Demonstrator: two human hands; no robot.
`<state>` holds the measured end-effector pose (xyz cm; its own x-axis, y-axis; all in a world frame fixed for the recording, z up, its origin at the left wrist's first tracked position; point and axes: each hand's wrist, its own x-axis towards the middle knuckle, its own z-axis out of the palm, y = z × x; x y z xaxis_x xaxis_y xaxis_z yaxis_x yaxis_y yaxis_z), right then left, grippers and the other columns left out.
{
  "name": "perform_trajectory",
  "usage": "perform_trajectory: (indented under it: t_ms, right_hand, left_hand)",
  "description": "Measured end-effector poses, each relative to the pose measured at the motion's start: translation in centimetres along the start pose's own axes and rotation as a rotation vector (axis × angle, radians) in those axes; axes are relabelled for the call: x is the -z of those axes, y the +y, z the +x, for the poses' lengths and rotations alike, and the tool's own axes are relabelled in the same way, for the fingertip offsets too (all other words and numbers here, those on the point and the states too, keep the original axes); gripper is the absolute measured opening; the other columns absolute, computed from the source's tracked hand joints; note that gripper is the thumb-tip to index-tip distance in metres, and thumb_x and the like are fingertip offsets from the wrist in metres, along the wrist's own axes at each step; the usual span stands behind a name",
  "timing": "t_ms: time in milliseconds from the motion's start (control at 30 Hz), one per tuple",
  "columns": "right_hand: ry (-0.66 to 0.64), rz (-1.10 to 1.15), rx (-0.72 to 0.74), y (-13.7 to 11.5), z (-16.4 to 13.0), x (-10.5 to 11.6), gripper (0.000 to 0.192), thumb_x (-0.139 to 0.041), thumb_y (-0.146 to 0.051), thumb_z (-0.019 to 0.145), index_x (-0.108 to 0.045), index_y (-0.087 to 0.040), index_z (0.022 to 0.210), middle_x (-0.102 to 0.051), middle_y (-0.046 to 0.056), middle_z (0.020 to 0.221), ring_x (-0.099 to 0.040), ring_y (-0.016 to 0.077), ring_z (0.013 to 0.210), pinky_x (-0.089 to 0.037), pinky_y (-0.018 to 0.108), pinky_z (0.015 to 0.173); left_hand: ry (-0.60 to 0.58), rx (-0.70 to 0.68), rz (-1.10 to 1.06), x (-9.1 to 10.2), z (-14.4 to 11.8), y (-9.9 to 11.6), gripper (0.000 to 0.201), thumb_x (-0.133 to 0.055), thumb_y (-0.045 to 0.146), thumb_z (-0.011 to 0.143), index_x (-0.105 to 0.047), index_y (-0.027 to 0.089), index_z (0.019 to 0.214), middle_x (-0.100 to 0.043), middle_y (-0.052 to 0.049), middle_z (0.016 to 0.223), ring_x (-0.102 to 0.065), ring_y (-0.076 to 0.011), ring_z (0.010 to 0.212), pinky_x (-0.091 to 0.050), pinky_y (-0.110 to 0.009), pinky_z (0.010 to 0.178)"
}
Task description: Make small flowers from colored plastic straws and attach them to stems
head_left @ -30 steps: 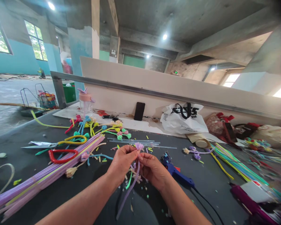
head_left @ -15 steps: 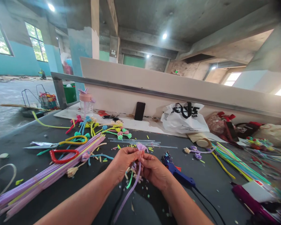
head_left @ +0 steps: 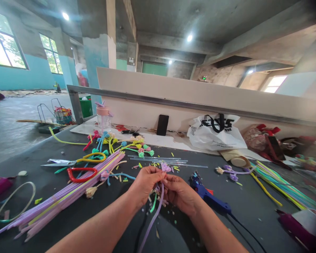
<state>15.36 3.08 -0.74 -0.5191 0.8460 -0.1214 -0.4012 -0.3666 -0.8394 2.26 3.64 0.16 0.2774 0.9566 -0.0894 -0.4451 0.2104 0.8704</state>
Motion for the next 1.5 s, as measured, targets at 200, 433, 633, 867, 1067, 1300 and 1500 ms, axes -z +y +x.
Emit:
perform_trajectory:
  t_ms: [200, 433, 633, 867, 1067, 1300, 1500]
  right_hand:
    - [0.011, 0.038, 0.01, -0.2, 0.0, 0.3, 0.016, -0.073, -0.024, 0.068, -0.064, -0.013, 0.074, -0.056, -0.002, 0.057, -0.049, 0.0073, 0.05, -0.042, 0.023, 0.058]
    - [0.019, 0.096, -0.02, -0.6, -0.4, -0.3, 0.018, -0.075, -0.021, 0.065, -0.063, -0.011, 0.075, -0.059, -0.001, 0.062, -0.05, 0.0062, 0.052, -0.041, 0.02, 0.057]
    - [-0.018, 0.085, -0.027, -0.6, -0.4, -0.2, 0.017, -0.072, -0.022, 0.069, -0.061, -0.011, 0.076, -0.057, -0.002, 0.061, -0.045, 0.0039, 0.047, -0.037, 0.018, 0.051]
    - [0.005, 0.066, -0.009, -0.7, -0.4, -0.3, 0.018, -0.071, -0.025, 0.07, -0.062, -0.012, 0.077, -0.059, -0.001, 0.065, -0.046, 0.0043, 0.048, -0.039, 0.019, 0.053]
    - [0.02, 0.067, -0.011, -0.6, -0.3, -0.4, 0.019, -0.075, -0.023, 0.066, -0.062, -0.011, 0.074, -0.058, -0.001, 0.062, -0.045, 0.0035, 0.047, -0.039, 0.018, 0.052]
    - [0.013, 0.038, -0.018, -0.2, -0.2, 0.2, 0.016, -0.071, -0.022, 0.07, -0.061, -0.012, 0.075, -0.056, -0.001, 0.061, -0.044, 0.0039, 0.046, -0.037, 0.02, 0.051]
    - [0.013, 0.015, -0.016, -0.2, -0.2, 0.0, 0.018, -0.072, -0.024, 0.069, -0.06, -0.011, 0.072, -0.053, -0.003, 0.057, -0.042, 0.0043, 0.045, -0.037, 0.02, 0.05]
  left_hand:
    - [-0.099, 0.005, 0.018, 0.2, 0.1, 0.2, 0.033, -0.074, 0.039, 0.057, -0.061, 0.011, 0.068, -0.057, 0.001, 0.052, -0.051, -0.0082, 0.041, -0.039, -0.021, 0.044]
    - [-0.174, 0.023, -0.041, 0.7, 0.3, 0.2, 0.03, -0.071, 0.039, 0.063, -0.065, 0.01, 0.069, -0.051, 0.003, 0.051, -0.039, -0.0012, 0.04, -0.022, -0.014, 0.037]
    - [-0.136, 0.016, -0.053, 0.8, 0.2, 0.2, 0.027, -0.072, 0.035, 0.063, -0.064, 0.01, 0.07, -0.058, -0.001, 0.058, -0.05, -0.0049, 0.047, -0.035, -0.016, 0.043]
    - [-0.114, -0.007, -0.047, 0.9, 0.2, 0.3, 0.026, -0.073, 0.033, 0.062, -0.064, 0.01, 0.069, -0.058, 0.0, 0.056, -0.05, -0.0048, 0.045, -0.035, -0.016, 0.042]
    - [-0.142, 0.051, -0.052, 1.1, 0.2, 0.4, 0.03, -0.075, 0.035, 0.059, -0.065, 0.01, 0.072, -0.061, -0.002, 0.058, -0.053, -0.0069, 0.046, -0.038, -0.018, 0.044]
    - [-0.114, 0.045, -0.043, 1.0, 0.3, 0.3, 0.027, -0.075, 0.03, 0.059, -0.064, 0.008, 0.068, -0.059, -0.001, 0.054, -0.049, -0.0042, 0.043, -0.032, -0.015, 0.039]
    - [-0.114, 0.034, -0.043, 1.1, 0.3, 0.3, 0.025, -0.075, 0.029, 0.06, -0.062, 0.009, 0.064, -0.058, 0.0, 0.052, -0.051, -0.0062, 0.043, -0.039, -0.018, 0.044]
